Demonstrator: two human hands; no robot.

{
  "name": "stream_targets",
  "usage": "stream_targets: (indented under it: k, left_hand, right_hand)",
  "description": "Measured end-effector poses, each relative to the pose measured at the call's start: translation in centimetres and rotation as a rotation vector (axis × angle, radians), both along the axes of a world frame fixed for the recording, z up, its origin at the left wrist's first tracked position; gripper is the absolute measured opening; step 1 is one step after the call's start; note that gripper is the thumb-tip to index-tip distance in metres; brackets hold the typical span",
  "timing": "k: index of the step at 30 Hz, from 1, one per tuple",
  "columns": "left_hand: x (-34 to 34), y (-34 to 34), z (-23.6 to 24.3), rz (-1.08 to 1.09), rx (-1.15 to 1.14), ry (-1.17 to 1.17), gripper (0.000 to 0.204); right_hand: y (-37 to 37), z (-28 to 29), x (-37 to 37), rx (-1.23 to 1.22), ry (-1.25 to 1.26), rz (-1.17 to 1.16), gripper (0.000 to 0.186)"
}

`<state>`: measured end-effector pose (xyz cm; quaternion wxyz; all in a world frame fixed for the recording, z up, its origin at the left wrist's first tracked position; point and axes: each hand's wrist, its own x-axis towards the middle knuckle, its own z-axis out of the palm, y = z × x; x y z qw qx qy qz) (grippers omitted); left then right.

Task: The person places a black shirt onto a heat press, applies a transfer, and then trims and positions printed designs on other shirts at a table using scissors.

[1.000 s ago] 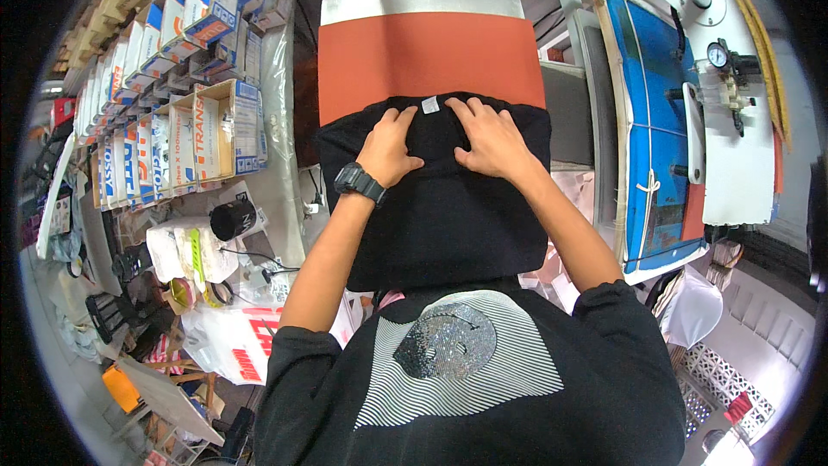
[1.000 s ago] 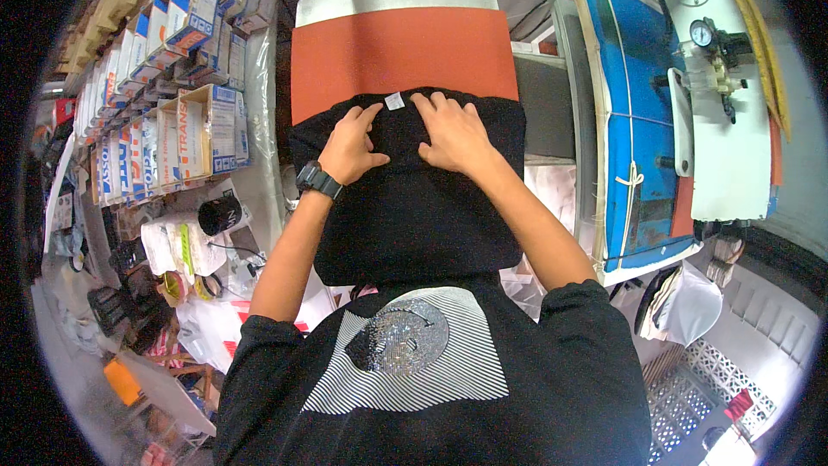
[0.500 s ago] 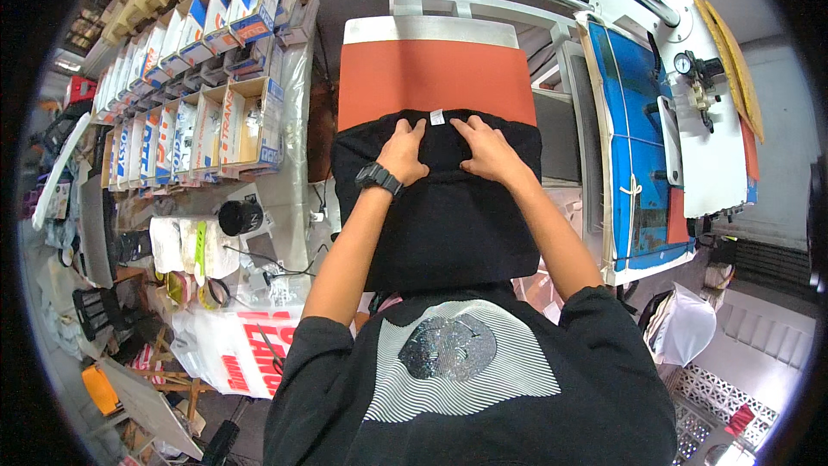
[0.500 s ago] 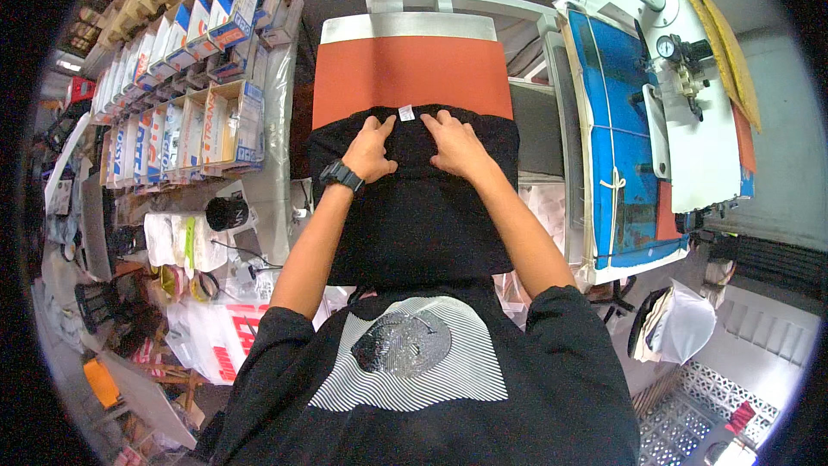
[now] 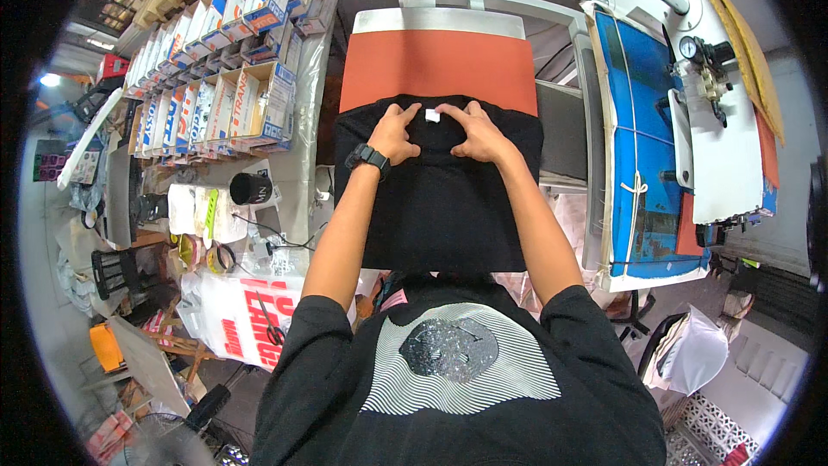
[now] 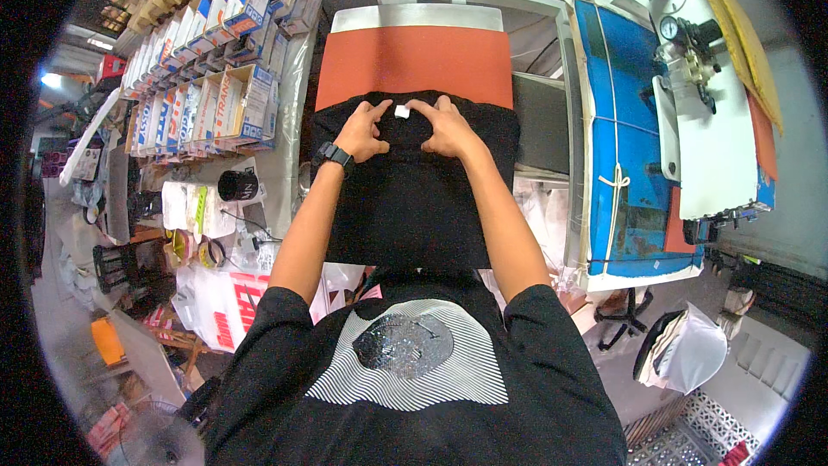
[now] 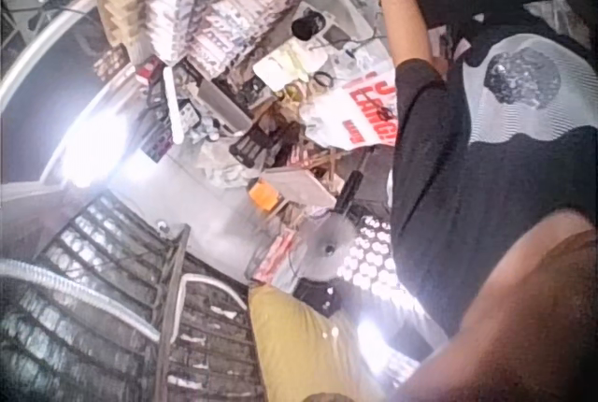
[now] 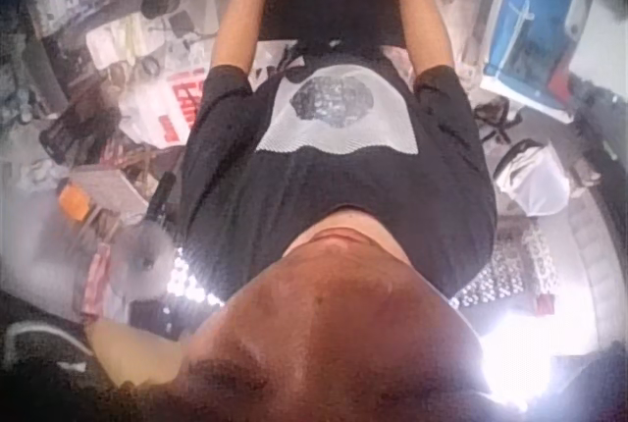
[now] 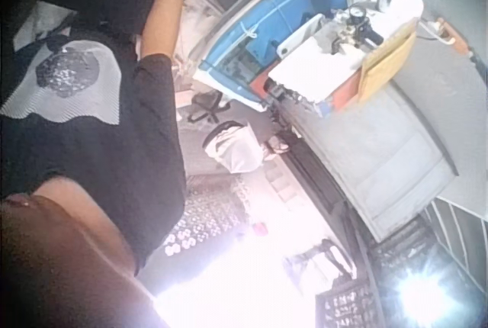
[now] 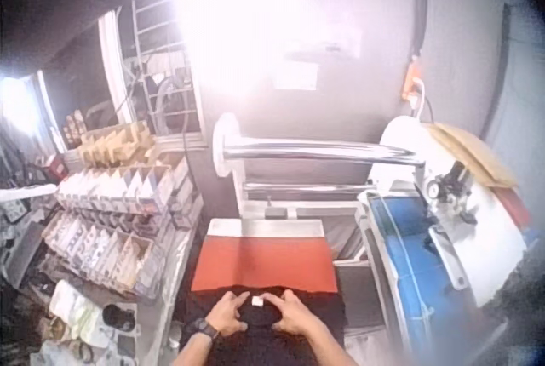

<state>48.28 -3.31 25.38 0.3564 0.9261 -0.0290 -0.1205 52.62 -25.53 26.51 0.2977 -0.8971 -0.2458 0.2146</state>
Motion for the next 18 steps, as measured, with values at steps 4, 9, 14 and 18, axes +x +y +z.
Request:
stream_targets:
  k: [4,9,14,18]
  left_hand:
    - [-0.9,-1.6,-1.4,0.054,0.179,-0.095,0.101]
    - [0.3,-2.0,-0.9,0.043,0.228,-0.017,0.102]
    - [0.6,1.1,-1.5,0.015,-0.025,0.072,0.100]
    - [2.0,-0.3,-0.1,-0.157,0.240,-0.043,0.076]
  right_hand:
    - [-0.3,-0.1,-0.5,-0.025,-0.019,0.013,0.082]
    - [-0.7,-0.3,0.1,0.011,-0.056,-0.037,0.087]
    - [-0.2,-0.4,1.0,0.069,0.002,-0.008,0.087]
    - [0.0,-1.4,1.7,0.059,-0.100,0.022,0.085]
